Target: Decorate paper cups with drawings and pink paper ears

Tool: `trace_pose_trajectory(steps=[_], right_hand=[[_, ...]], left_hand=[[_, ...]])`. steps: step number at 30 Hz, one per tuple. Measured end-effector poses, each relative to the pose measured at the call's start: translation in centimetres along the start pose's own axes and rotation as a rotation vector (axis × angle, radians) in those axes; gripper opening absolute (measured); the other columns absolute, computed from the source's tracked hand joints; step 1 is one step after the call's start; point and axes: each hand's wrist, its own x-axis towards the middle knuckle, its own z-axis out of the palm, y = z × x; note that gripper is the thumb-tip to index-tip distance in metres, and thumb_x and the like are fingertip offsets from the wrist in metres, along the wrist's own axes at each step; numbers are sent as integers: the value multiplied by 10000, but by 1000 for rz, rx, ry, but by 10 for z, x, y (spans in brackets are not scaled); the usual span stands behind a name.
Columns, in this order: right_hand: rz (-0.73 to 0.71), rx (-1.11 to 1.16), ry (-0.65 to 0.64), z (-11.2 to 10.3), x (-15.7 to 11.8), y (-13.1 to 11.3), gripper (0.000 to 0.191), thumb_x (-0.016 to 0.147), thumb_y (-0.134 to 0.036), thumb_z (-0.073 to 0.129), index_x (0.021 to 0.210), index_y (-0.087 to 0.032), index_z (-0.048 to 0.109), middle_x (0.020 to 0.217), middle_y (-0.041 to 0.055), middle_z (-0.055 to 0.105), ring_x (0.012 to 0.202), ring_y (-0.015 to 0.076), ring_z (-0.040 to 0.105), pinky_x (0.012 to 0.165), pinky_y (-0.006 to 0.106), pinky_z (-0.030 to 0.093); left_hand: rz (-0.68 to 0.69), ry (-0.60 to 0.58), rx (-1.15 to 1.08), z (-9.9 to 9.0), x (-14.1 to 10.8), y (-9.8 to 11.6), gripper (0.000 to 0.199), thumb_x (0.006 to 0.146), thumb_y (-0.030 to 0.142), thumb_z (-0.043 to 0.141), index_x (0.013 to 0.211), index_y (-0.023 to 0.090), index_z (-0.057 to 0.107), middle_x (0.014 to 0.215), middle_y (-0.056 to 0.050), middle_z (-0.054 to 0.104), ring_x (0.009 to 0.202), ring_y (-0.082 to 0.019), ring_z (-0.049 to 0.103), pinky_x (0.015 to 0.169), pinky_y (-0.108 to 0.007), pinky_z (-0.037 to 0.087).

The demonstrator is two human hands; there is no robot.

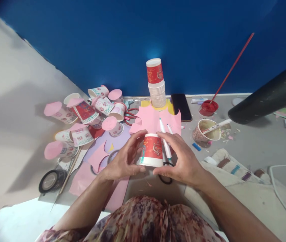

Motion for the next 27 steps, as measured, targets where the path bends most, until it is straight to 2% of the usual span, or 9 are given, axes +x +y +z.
trace_pose_trajectory(steps=[3, 6, 10, 14, 19, 21, 22, 25, 27], right_hand=[[10, 3, -18, -1, 1, 1, 917, 783, -740, 813, 1534, -288, 545, 1459, 144, 665, 1268, 351, 670, 1005, 448, 588], [29, 42, -45, -1, 0, 2, 916, 783, -748, 807, 1535, -295, 548, 1443, 135, 673, 1208, 329, 696, 920, 398, 612], [39, 77, -75, -2, 0, 2, 910, 780, -744, 813, 1532, -301, 554, 1444, 122, 676, 1203, 317, 696, 939, 393, 608], [63, 126, -81, -5, -1, 3, 932, 774, -734, 825, 1565, -348, 519, 1535, 106, 623, 1269, 320, 670, 972, 402, 604], [54, 267, -1, -9, -5, 2, 1057, 721, -669, 904, 1618, -344, 450, 1659, 140, 517, 1379, 339, 621, 1045, 452, 602], [24, 311, 45, -8, -6, -1, 957, 771, -575, 914, 1592, -329, 487, 1596, 144, 594, 1319, 317, 672, 1012, 439, 627], [11, 309, 71, -7, -7, -3, 832, 829, -506, 891, 1557, -323, 533, 1515, 135, 669, 1252, 297, 713, 979, 423, 641], [-24, 233, 189, -6, -9, -8, 378, 990, -310, 734, 1367, -303, 704, 1113, 70, 841, 941, 232, 790, 813, 361, 657], [-43, 190, 269, -6, -10, -9, 249, 1017, -272, 679, 1248, -283, 772, 914, 40, 837, 764, 212, 758, 691, 343, 626]], left_hand=[[16, 17, 35, -5, -1, 0, 1057, 689, 453, 985, 1585, 348, 433, 1689, -136, 345, 1571, -396, 383, 1178, -537, 505], [-20, 17, 114, -8, -2, 6, 1053, 678, 496, 985, 1584, 351, 469, 1625, -135, 388, 1521, -402, 439, 1146, -549, 533], [-54, -4, 209, -7, -2, 15, 1002, 678, 492, 978, 1553, 333, 517, 1522, -130, 454, 1477, -397, 468, 1136, -561, 534], [-8, 8, 246, -4, -1, 17, 943, 685, 385, 953, 1518, 320, 516, 1497, -128, 455, 1454, -383, 475, 1128, -553, 536], [77, 75, 457, -2, 1, 12, 929, 687, 201, 815, 1533, 299, 445, 1513, -140, 426, 1450, -375, 458, 1143, -575, 510], [103, 87, 541, -1, 1, 10, 944, 689, 179, 775, 1552, 285, 409, 1497, -146, 429, 1453, -377, 444, 1183, -603, 464], [113, 90, 576, -1, 1, 10, 953, 692, 176, 765, 1562, 280, 391, 1488, -148, 432, 1455, -379, 438, 1207, -619, 433], [143, 103, 619, -2, 0, 8, 970, 701, 181, 759, 1578, 287, 360, 1478, -146, 427, 1465, -386, 418, 1238, -643, 383], [152, 113, 612, -3, 0, 7, 971, 709, 191, 768, 1581, 298, 355, 1479, -144, 419, 1466, -387, 414, 1224, -634, 406]])
